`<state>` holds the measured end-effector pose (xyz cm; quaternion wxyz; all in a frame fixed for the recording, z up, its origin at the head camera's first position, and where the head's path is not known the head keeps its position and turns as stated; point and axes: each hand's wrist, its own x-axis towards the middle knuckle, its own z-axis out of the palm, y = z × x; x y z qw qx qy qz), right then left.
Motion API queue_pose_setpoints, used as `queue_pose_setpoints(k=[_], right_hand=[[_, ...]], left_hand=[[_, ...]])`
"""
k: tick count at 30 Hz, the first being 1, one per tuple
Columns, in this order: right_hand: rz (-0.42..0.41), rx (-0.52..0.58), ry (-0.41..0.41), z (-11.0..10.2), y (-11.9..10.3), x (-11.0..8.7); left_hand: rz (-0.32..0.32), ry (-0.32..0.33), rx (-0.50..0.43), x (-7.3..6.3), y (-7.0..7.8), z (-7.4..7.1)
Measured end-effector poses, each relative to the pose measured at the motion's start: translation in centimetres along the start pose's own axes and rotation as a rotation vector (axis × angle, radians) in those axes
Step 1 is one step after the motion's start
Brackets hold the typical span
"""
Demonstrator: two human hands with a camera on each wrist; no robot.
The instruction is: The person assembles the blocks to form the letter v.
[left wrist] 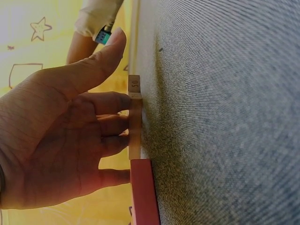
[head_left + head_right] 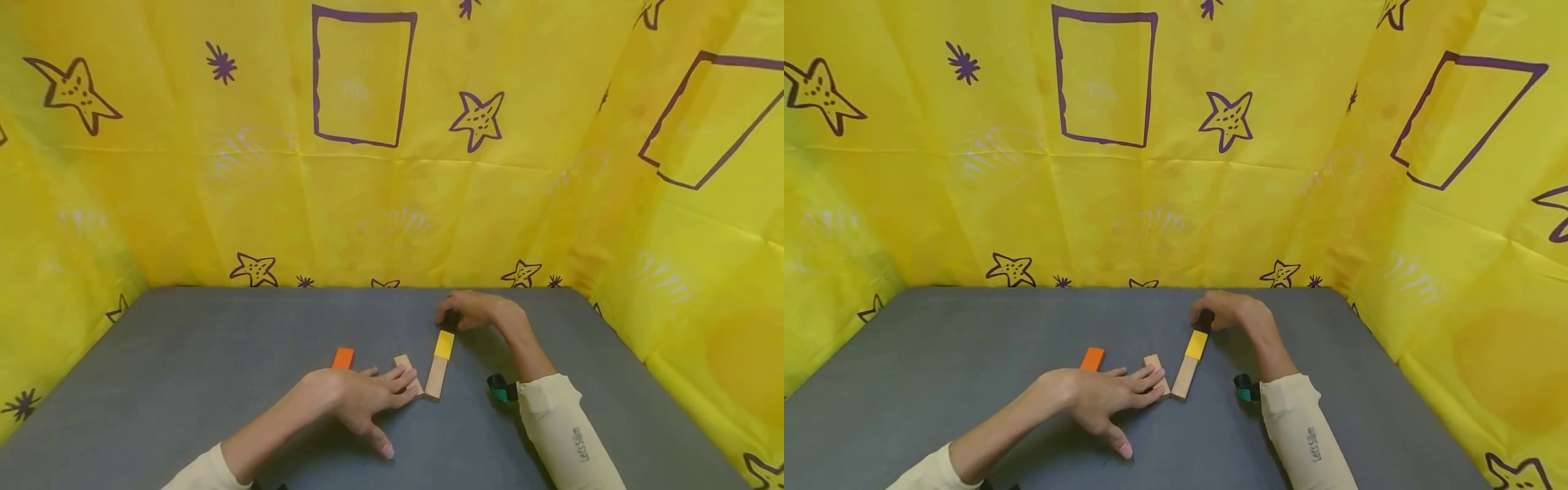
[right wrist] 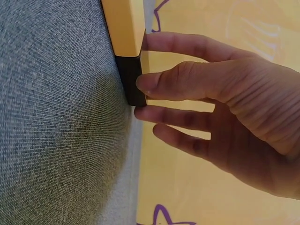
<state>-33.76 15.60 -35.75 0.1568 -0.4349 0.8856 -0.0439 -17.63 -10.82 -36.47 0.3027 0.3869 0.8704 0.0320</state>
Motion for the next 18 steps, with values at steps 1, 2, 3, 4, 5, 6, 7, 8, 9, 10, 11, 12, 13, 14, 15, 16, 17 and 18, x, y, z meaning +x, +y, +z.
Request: queue_pose_setpoints(k=[1, 2, 3, 4, 5, 6, 7, 8, 9, 10, 11, 12, 13, 14, 15, 16, 17, 18], right_hand=[[0.005, 0.004, -0.003, 0.04, 0.0, -0.03], [0.003, 0.001, -0.005, 0.05, 0.02, -0.07], [0.004, 0.0, -0.007, 0.06, 0.0, -0.11], [0.004, 0.001, -0.01, 0.04, -0.01, -0.09], [0.004, 0.002, -0.013, 0.01, -0.03, -0.09], [0.006, 0.0, -0.017, -0.01, -0.05, -0.09], [0.007, 0.002, -0.021, -0.04, -0.08, -0.08], [0.008, 0.001, -0.023, -0.08, -0.12, -0.09], [0.014, 0.007, -0.025, -0.12, -0.17, -0.09], [0.014, 0.004, -0.025, -0.16, -0.19, -0.09], [0.016, 0.002, -0.024, -0.2, -0.22, -0.09], [0.018, 0.0, -0.021, -0.22, -0.23, -0.09], [0.02, 0.0, -0.019, -0.24, -0.24, -0.08], [0.024, 0.0, -0.017, -0.25, -0.22, -0.08], [0.029, 0.004, -0.018, -0.25, -0.2, -0.09], [0.034, 0.007, -0.02, -0.25, -0.17, -0.11], [0.038, 0.01, -0.02, -0.25, -0.16, -0.14], [0.041, 0.012, -0.021, -0.26, -0.14, -0.16]], left_hand=[[-0.001, 0.0, -0.002, 0.0, 0.05, 0.02], [-0.002, 0.0, -0.004, 0.0, 0.1, 0.04], [-0.002, 0.002, -0.003, 0.01, 0.15, 0.05], [-0.002, 0.002, -0.003, 0.0, 0.17, 0.05], [-0.003, 0.003, -0.003, -0.01, 0.18, 0.05], [-0.002, 0.004, -0.002, -0.02, 0.18, 0.05], [-0.001, 0.005, -0.003, -0.02, 0.18, 0.05], [-0.001, 0.008, -0.003, -0.03, 0.17, 0.04], [-0.002, 0.011, -0.001, -0.03, 0.16, 0.03], [-0.002, 0.012, -0.001, -0.03, 0.14, 0.02], [-0.004, 0.014, -0.001, -0.04, 0.12, 0.01], [-0.006, 0.016, 0.001, -0.04, 0.1, -0.01], [-0.007, 0.017, 0.001, -0.04, 0.09, -0.02], [-0.007, 0.018, 0.005, -0.05, 0.09, -0.04], [-0.005, 0.018, 0.008, -0.05, 0.1, -0.05], [-0.001, 0.017, 0.008, -0.06, 0.11, -0.05], [0.001, 0.016, 0.008, -0.06, 0.11, -0.07], [0.002, 0.017, 0.01, -0.06, 0.12, -0.1]])
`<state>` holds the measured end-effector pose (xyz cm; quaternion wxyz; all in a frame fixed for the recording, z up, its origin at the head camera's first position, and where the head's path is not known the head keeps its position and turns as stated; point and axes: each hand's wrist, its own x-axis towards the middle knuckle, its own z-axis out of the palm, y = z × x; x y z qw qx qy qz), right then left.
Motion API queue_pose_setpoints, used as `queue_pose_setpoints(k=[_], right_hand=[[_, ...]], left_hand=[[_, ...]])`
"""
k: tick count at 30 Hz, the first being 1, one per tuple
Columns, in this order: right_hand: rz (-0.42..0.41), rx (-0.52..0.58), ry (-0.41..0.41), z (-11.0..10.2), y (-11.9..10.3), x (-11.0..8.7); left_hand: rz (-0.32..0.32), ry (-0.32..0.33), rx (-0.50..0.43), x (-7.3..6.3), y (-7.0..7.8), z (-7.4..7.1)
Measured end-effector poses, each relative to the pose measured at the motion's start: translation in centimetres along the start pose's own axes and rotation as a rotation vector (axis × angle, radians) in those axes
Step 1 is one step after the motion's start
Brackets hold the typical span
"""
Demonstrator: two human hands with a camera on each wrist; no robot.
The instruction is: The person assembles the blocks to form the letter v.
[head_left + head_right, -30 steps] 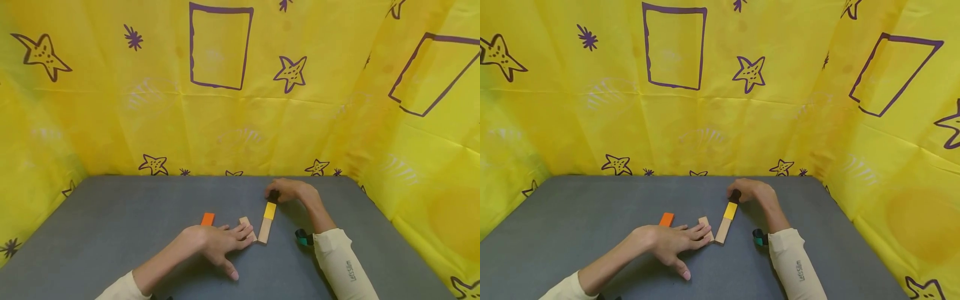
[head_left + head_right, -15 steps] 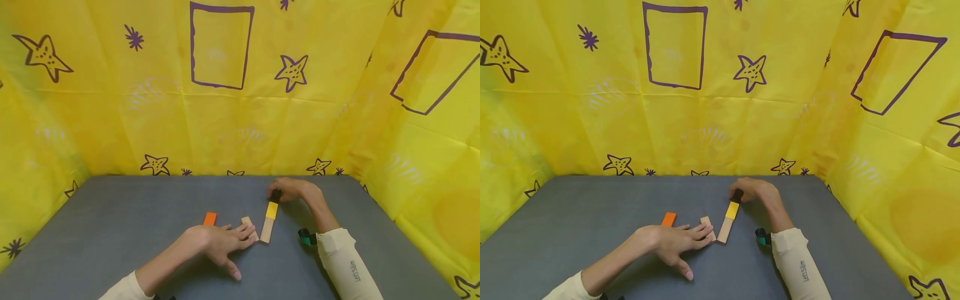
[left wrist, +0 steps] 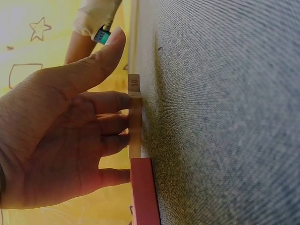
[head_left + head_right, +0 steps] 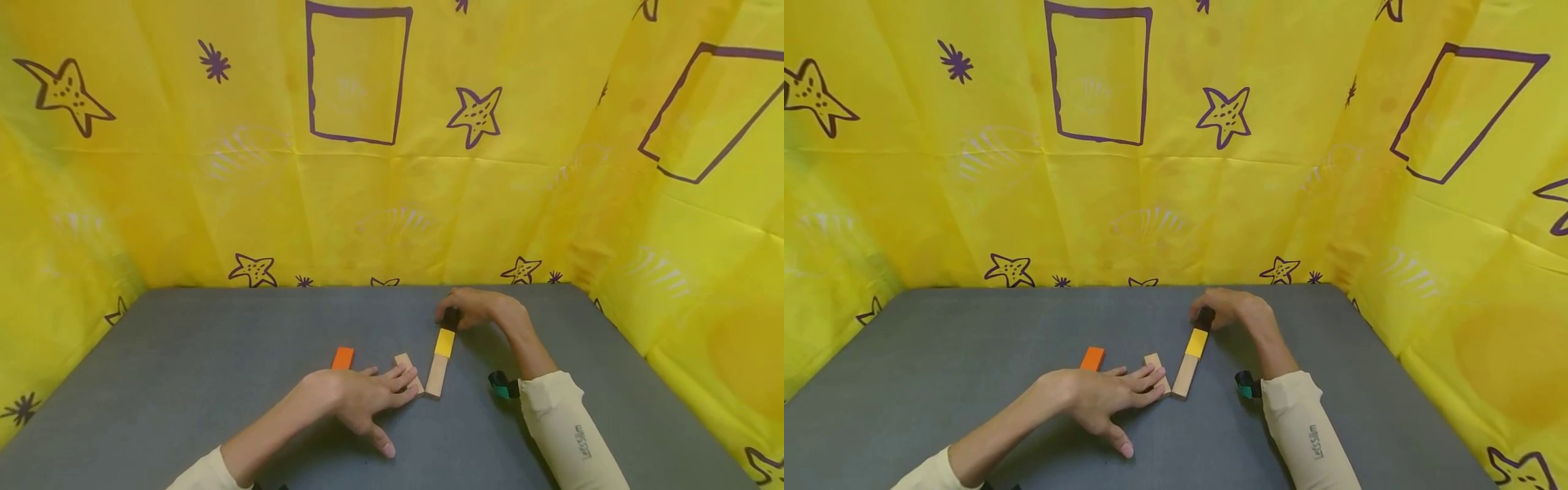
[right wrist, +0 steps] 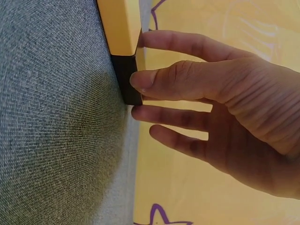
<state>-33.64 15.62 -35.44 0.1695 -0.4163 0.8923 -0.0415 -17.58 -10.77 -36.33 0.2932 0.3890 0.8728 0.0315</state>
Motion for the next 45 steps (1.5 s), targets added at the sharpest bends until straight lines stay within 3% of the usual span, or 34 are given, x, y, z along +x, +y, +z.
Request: queue_pose_setpoints(k=[16, 24, 45], right_hand=[[-0.017, -0.028, -0.017, -0.23, -0.1, 0.35], [0.049, -0.013, -0.04, -0.08, -0.16, 0.3], [0.044, -0.023, -0.061, 0.02, -0.19, 0.14]], left_hand=[[-0.02, 0.008, 0.002, -0.21, 0.25, -0.07], [-0.027, 0.012, 0.007, -0.17, 0.18, -0.14], [-0.02, 0.007, 0.001, 0.16, 0.17, -0.07]])
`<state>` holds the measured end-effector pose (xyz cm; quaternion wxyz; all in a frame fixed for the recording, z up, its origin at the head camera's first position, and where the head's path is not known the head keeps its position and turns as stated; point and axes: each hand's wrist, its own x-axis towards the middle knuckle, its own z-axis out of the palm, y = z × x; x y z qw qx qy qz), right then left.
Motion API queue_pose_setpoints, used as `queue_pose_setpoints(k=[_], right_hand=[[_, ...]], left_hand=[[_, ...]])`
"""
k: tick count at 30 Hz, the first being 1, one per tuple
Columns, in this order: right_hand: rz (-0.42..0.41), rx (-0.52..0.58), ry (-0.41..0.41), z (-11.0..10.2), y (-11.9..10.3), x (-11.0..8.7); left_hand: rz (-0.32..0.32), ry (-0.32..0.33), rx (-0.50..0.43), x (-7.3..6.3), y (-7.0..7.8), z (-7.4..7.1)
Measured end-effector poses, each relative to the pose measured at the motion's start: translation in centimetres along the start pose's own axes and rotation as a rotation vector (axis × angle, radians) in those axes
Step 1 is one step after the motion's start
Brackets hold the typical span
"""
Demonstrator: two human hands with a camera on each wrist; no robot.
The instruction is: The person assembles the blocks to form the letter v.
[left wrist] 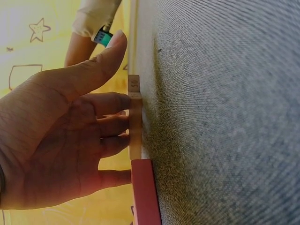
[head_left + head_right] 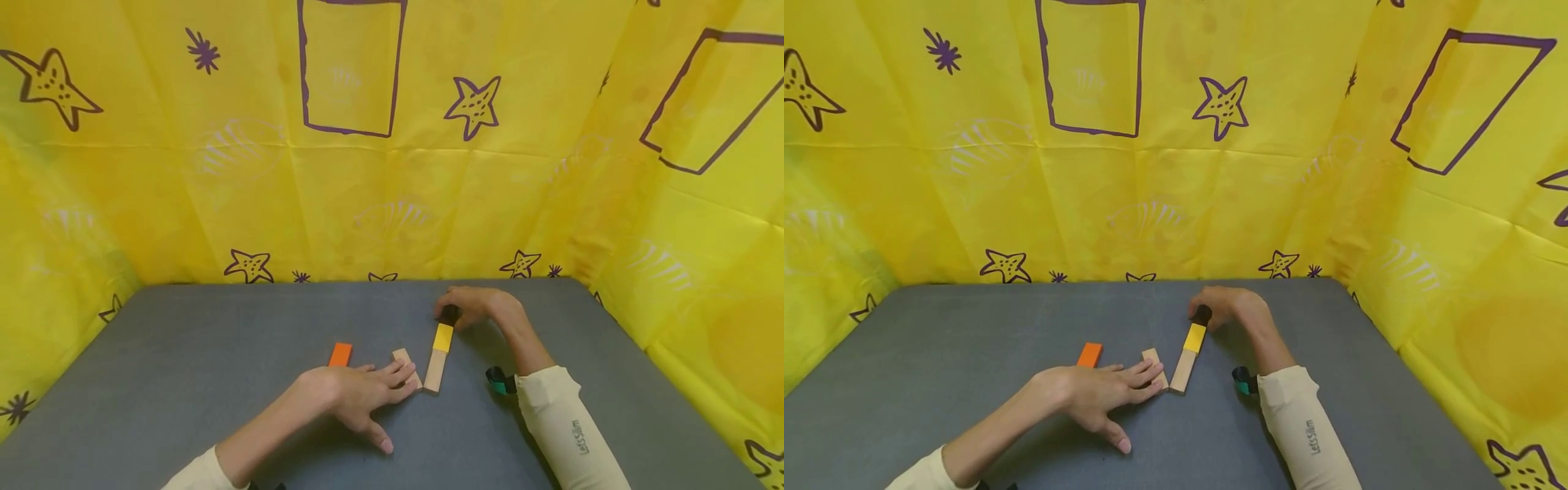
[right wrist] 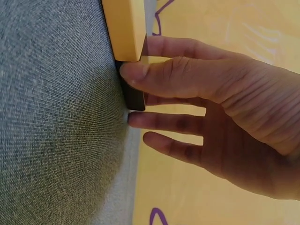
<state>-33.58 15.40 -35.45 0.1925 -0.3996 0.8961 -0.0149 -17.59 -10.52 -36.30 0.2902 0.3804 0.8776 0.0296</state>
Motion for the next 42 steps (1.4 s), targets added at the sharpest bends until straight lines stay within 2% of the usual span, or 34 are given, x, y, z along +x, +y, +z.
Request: queue_pose_setpoints(k=[6, 12, 24, 30, 33, 36, 39, 42], right_hand=[[0.022, 0.005, -0.008, -0.1, -0.1, 0.1], [-0.004, 0.013, -0.002, -0.1, 0.1, 0.1], [0.008, 0.001, 0.004, -0.2, -0.1, -0.2], [0.026, -0.013, 0.079, -0.7, -0.5, -1.9], [-0.031, -0.088, 0.157, -0.5, -0.6, -2.6], [-0.126, -0.168, 0.226, 0.1, -0.4, -3.4], [-0.2, -0.191, 0.26, 1.0, 0.1, -4.4], [-0.227, -0.167, 0.265, 1.9, 0.5, -5.2]], left_hand=[[-0.001, 0.0, 0.0, 0.0, 0.0, 0.0], [0.004, 0.012, -0.003, -0.1, 0.1, 0.1], [0.001, 0.031, 0.017, -0.3, 0.2, 0.1], [0.014, 0.027, 0.034, -0.1, 0.2, 0.2], [0.021, 0.029, 0.041, 0.0, 0.2, 0.3], [0.02, 0.03, 0.045, -0.1, 0.2, 0.3], [0.019, 0.032, 0.04, -0.3, 0.1, 0.4], [0.019, 0.031, 0.032, -0.4, 0.0, 0.4]])
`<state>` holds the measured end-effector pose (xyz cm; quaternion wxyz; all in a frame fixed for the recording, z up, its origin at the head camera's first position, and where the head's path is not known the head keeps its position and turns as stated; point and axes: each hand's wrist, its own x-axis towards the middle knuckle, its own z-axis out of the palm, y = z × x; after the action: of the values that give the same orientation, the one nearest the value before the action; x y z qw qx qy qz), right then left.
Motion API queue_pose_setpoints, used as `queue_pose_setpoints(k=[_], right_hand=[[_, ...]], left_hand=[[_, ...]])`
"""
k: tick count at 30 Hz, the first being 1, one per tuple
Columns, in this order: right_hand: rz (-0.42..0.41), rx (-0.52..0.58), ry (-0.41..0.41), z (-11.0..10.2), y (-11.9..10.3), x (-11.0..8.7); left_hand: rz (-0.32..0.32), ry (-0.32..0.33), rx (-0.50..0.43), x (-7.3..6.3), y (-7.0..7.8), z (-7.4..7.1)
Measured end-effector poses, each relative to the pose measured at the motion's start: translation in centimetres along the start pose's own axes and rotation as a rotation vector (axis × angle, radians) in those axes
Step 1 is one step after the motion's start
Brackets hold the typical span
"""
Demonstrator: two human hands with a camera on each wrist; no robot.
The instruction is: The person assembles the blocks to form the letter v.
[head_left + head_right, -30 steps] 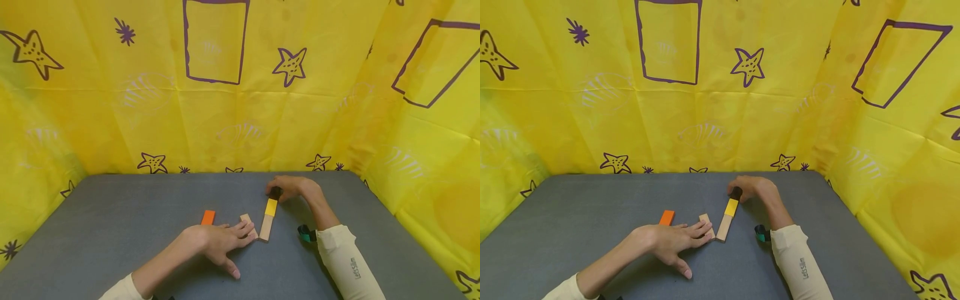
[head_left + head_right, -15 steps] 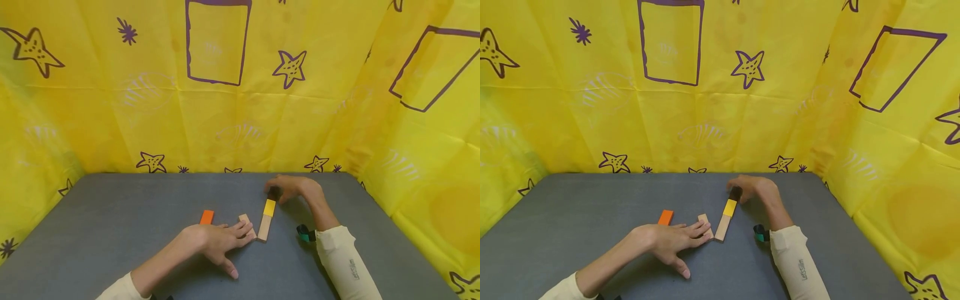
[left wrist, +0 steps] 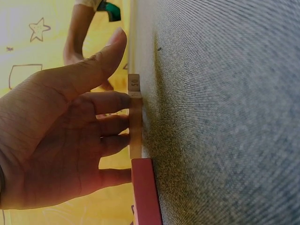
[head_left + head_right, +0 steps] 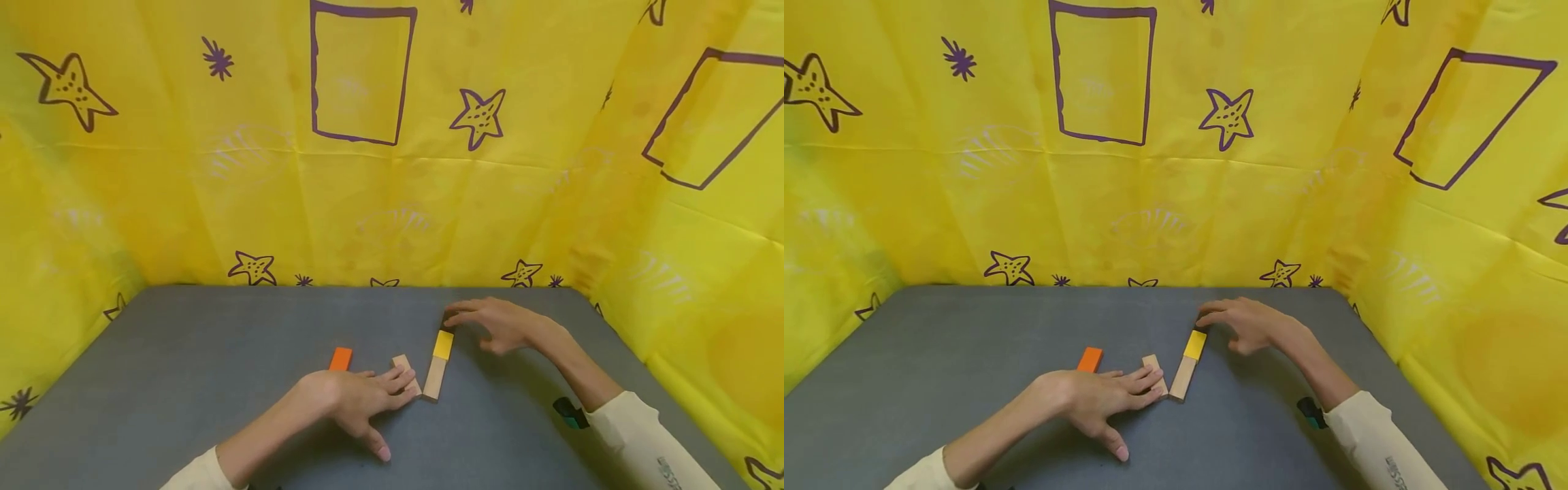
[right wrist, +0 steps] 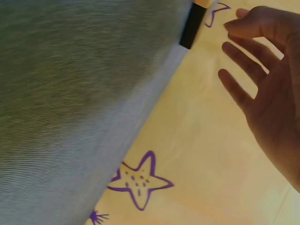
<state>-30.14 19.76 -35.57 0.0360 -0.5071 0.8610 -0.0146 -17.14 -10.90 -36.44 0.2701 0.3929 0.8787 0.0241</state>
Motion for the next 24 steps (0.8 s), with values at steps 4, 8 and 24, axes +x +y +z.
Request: queue_pose_setpoints(k=[4, 8, 24], right_hand=[[-0.018, 0.032, -0.006, 1.0, 0.0, -0.6], [-0.022, 0.052, -0.021, 1.5, -0.1, -0.6], [0.021, 0.134, 0.015, 2.4, 0.1, -0.7]], left_hand=[[-0.009, -0.012, 0.001, 0.0, 0.0, -0.2], [-0.013, -0.021, 0.002, 0.1, 0.0, -0.2], [-0.002, -0.021, 0.006, 0.3, 0.1, -0.2]])
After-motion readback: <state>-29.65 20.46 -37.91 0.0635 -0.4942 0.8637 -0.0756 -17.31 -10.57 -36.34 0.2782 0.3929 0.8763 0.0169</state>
